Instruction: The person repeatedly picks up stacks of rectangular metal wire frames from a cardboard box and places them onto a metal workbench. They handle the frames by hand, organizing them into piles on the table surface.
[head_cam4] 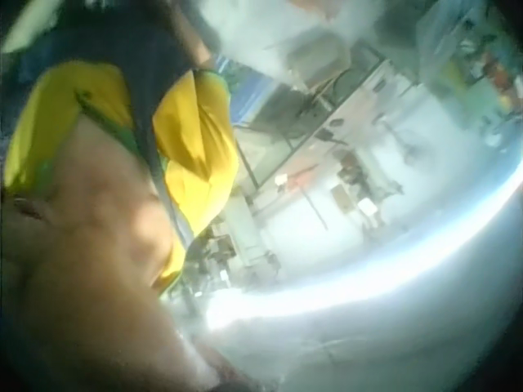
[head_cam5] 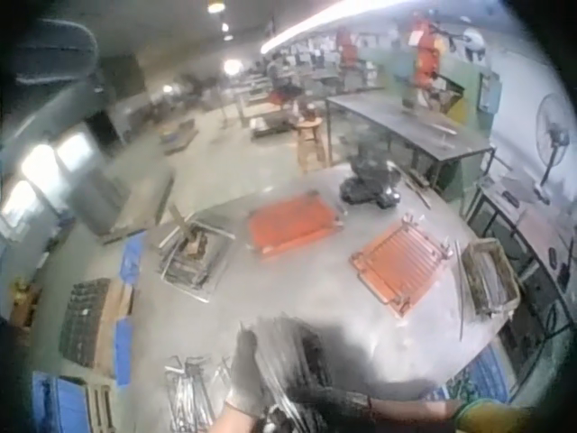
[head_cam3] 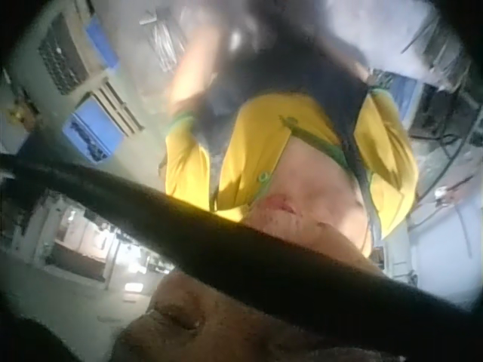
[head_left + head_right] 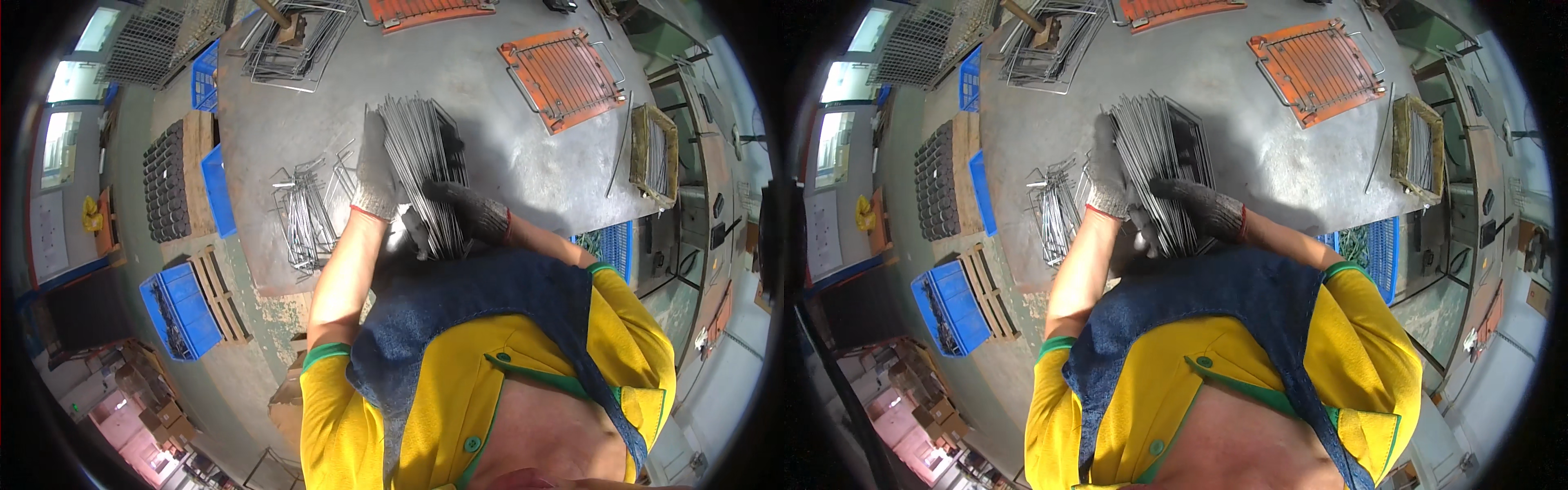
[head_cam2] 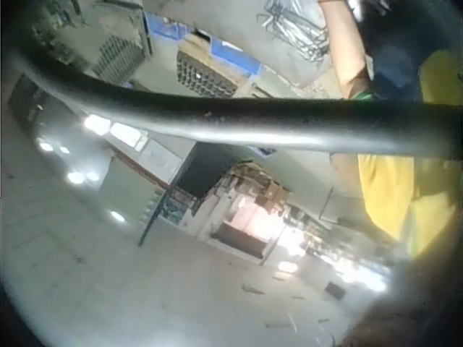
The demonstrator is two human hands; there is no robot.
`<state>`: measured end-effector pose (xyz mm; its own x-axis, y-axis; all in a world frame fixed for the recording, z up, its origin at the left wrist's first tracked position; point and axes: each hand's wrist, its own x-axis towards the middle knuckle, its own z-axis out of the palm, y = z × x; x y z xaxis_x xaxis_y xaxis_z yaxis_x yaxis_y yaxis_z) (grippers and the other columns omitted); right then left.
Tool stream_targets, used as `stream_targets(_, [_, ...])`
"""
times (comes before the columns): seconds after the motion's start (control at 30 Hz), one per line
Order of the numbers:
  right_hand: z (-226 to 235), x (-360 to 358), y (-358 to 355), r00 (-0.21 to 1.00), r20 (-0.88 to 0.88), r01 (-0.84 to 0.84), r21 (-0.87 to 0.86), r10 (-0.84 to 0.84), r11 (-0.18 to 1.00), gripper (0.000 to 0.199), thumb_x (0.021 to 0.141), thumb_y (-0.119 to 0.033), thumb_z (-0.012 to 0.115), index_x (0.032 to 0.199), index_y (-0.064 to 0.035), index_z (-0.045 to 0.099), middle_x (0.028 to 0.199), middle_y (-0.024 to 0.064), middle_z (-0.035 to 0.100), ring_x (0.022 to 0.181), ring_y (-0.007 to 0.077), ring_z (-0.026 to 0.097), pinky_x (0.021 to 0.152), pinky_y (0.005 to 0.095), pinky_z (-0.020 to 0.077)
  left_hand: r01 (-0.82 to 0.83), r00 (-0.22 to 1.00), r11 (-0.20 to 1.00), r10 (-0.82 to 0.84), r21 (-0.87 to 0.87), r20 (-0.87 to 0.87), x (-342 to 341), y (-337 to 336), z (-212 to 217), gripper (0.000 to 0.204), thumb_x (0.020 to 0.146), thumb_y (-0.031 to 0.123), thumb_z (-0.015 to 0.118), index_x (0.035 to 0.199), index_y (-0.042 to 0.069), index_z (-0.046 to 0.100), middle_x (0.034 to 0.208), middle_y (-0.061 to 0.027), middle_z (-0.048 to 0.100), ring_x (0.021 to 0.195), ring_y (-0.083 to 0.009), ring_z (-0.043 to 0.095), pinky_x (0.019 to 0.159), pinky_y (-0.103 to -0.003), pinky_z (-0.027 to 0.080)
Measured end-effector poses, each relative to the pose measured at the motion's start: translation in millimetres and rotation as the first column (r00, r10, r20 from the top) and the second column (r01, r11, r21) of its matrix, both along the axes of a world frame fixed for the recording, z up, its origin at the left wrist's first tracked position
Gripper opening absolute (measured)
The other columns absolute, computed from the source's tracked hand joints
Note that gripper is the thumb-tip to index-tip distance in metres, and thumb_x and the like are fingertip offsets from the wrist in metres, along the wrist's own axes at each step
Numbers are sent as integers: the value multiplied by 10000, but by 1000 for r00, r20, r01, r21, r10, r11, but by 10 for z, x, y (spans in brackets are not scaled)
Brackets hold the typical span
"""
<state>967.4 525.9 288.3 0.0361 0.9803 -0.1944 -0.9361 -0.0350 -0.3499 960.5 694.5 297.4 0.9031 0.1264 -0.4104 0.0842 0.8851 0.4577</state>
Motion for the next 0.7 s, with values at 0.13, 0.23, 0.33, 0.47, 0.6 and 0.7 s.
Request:
stream_targets(0.13, [271, -152, -30, 993, -59, 104, -25, -105, 994, 479, 954, -426, 539, 1197, -13, 554, 892, 134, 644, 796, 232, 670, 711, 379, 584, -26, 999, 997, 24, -75, -31, 130, 115, 289, 826, 934, 673, 303, 1272, -51, 513, 1198, -220, 600, 1073, -351, 607, 945, -450, 501])
stream_targets(0.23, [104, -87, -30, 981, 175, 111, -114, -90, 987, 473, 955, -406, 543, 1244, -32, 552, 845, 125, 638, 751, 209, 653, 674, 350, 563, 125, 989, 969, -105, -213, 105, 98, 227, 445, 866, 915, 708, 313, 1275, -54, 514, 1181, -218, 606, 1051, -361, 611, 943, -449, 502])
stream_targets(0.33, [-80, 165, -82, 703, 711, 49, -55, 5, 997, 433, 967, -333, 523, 1276, -32, 561, 892, 109, 654, 767, 179, 635, 666, 327, 539, 154, 987, 984, -158, 91, 41, -42, 435, 298, 859, 928, 696, 292, 1313, -47, 485, 1238, -193, 582, 1114, -340, 581, 983, -425, 466])
stream_targets(0.47, [33, 305, 41, 359, 914, 68, -225, 187, 972, 332, 934, -152, 557, 1233, -11, 594, 857, 61, 664, 731, 117, 615, 646, 282, 516, 234, 970, 972, -236, 37, 52, -561, 611, 394, 861, 938, 690, 251, 1355, -36, 453, 1304, -178, 550, 1149, -311, 556, 986, -416, 450])
stream_targets(0.6, [264, 549, 301, 625, 714, 3, -405, 315, 914, 316, 863, -103, 647, 1168, -28, 620, 788, 66, 642, 675, 114, 616, 577, 262, 508, 304, 932, 898, -350, -318, -98, -1202, 1192, -255, 938, 894, 755, 239, 1353, -34, 455, 1258, -213, 579, 1141, -371, 555, 940, -528, 461])
stream_targets(0.7, [990, 518, 547, 777, 455, -139, -550, 435, 824, 307, 894, -137, 617, 1191, -61, 630, 796, 70, 654, 599, 157, 619, 535, 309, 521, 314, 908, 902, -376, -295, -185, -1057, 1456, -191, 955, 882, 766, 259, 1332, -50, 469, 1215, -237, 594, 1111, -397, 568, 935, -527, 463])
